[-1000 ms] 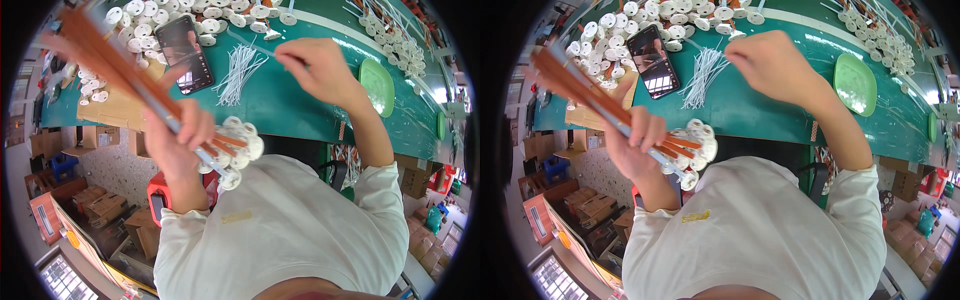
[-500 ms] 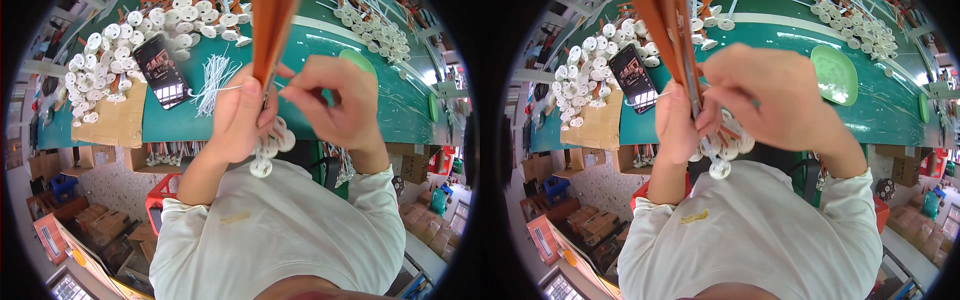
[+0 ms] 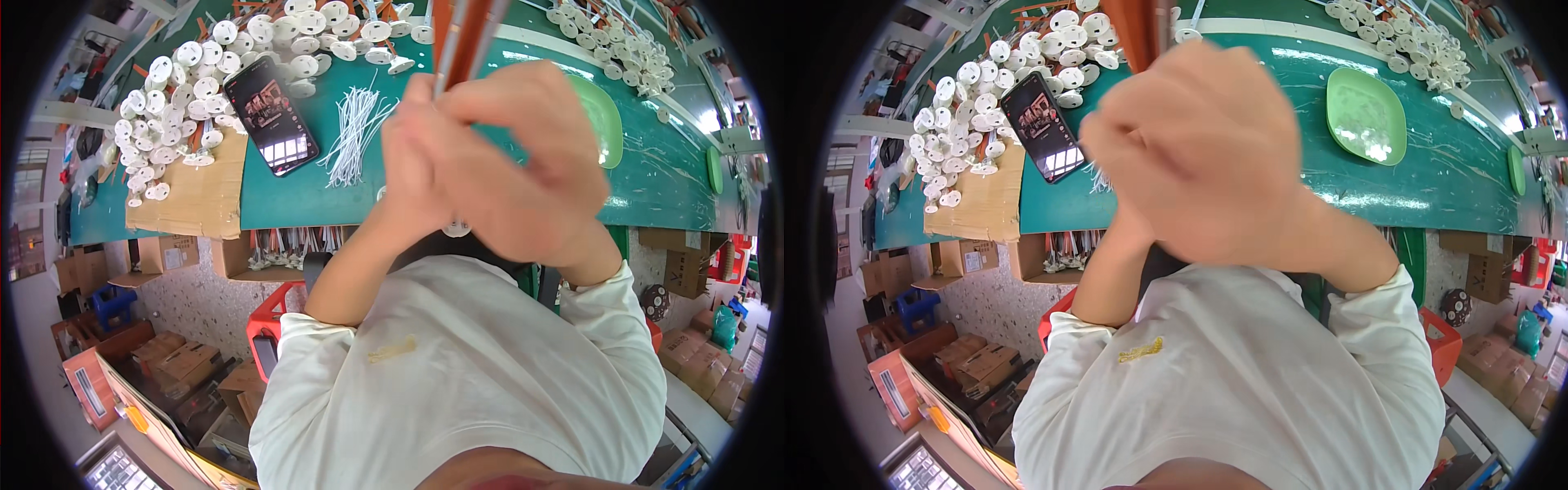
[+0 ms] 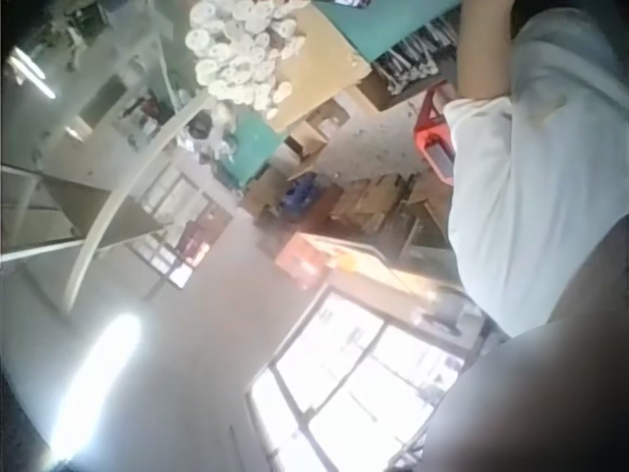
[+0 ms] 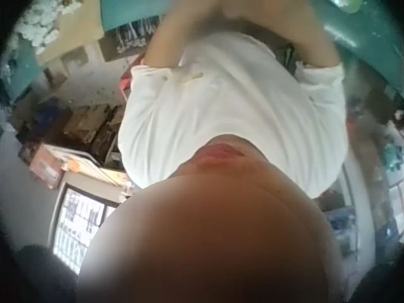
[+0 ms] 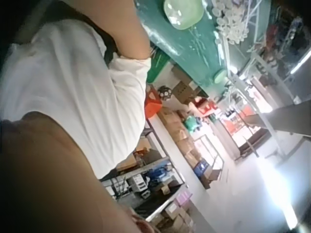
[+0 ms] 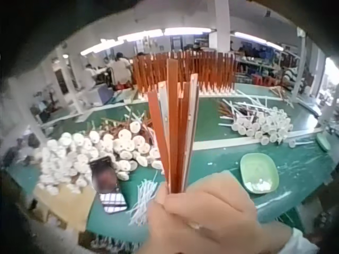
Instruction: The worker bundles together light components and rods using plastic zip ties and places them into a storage box.
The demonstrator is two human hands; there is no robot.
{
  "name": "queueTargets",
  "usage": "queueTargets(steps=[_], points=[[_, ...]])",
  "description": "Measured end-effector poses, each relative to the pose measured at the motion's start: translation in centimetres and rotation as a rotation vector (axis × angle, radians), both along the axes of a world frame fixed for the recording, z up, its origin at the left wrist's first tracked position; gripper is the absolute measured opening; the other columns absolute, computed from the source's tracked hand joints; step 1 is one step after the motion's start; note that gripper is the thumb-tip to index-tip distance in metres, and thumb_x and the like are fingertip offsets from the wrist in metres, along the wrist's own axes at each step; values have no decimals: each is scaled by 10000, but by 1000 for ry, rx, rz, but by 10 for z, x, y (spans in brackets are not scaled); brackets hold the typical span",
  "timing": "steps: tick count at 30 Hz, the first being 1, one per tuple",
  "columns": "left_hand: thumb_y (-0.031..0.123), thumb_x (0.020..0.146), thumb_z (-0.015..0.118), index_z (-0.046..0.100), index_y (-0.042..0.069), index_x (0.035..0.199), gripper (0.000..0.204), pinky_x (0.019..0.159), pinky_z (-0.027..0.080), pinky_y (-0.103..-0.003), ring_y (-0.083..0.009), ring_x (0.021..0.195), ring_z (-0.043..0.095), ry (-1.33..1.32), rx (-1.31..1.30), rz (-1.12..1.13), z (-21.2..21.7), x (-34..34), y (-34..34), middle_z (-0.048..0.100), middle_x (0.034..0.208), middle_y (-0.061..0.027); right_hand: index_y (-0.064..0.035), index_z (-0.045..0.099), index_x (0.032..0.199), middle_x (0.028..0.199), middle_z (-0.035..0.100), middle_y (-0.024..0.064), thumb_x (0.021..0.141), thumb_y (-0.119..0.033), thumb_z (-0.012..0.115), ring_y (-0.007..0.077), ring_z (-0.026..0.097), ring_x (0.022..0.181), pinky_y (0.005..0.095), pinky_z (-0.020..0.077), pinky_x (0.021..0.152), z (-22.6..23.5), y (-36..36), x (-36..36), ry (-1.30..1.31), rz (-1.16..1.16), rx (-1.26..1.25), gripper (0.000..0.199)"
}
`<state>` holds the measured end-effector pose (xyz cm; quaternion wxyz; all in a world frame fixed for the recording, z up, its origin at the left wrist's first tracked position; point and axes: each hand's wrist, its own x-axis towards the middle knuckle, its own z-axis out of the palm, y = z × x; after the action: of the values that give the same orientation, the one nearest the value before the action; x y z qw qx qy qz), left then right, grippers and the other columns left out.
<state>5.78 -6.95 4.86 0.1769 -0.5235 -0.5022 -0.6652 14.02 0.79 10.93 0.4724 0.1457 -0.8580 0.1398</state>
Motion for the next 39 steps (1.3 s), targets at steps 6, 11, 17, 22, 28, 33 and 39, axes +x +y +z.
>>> queueTargets(steps=[6, 11, 17, 22, 28, 33, 39], points=[[283, 1078, 399, 485, -10, 1029, 310, 468, 393, -309, -167, 470, 508, -490, -343, -263, -7, -4, -20, 508, 559, -55, 16, 746, 855, 785, 702, 97, 706, 43, 804, 197, 644, 664, 259, 489, 581, -5, 23, 12, 61, -98, -58, 162], [317, 1082, 394, 492, -5, 1037, 340, 461, 386, -286, -132, 486, 511, -430, -426, -339, -4, -3, -25, 522, 584, -40, 30, 732, 839, 781, 717, 107, 745, 46, 787, 165, 651, 670, 246, 486, 587, 10, 32, 16, -84, -128, -178, 109], [407, 1078, 408, 507, 33, 1078, 387, 475, 325, -218, -53, 501, 357, -868, -205, -683, 5, 12, -28, 411, 612, 14, 49, 712, 810, 768, 707, 97, 769, 73, 751, 141, 619, 643, 242, 451, 544, -7, 29, 14, -125, 16, -337, 61], [515, 1076, 309, 502, 50, 1094, 504, 474, 316, -217, -64, 483, 314, -1077, -173, -955, 0, 10, -34, 384, 603, 12, 48, 706, 800, 730, 686, 107, 732, 87, 748, 203, 624, 610, 268, 476, 566, -41, 26, 1, -9, 140, -390, 89], [498, 1079, 320, 501, 68, 1012, 471, 452, 307, -217, -61, 483, 296, -1122, -280, -816, 5, 5, -30, 369, 603, 15, 37, 681, 891, 854, 681, 111, 693, 43, 779, 242, 638, 660, 305, 499, 559, -28, 39, 2, 11, 88, -4, 221], [439, 1087, 353, 508, 66, 945, 428, 443, 303, -217, -53, 504, 320, -1081, -344, -845, 5, 3, -36, 390, 637, 26, 14, 650, 934, 865, 659, 113, 730, -16, 770, 241, 633, 658, 294, 479, 515, 1, 34, 16, -255, 42, 245, 239], [369, 1074, 436, 519, 40, 917, 373, 465, 333, -241, -75, 501, 419, -847, -486, -494, 17, 14, -48, 438, 602, -11, 23, 647, 942, 714, 629, 105, 855, -83, 695, 205, 601, 562, 308, 453, 473, -19, 30, 24, -180, 99, 120, 145]])
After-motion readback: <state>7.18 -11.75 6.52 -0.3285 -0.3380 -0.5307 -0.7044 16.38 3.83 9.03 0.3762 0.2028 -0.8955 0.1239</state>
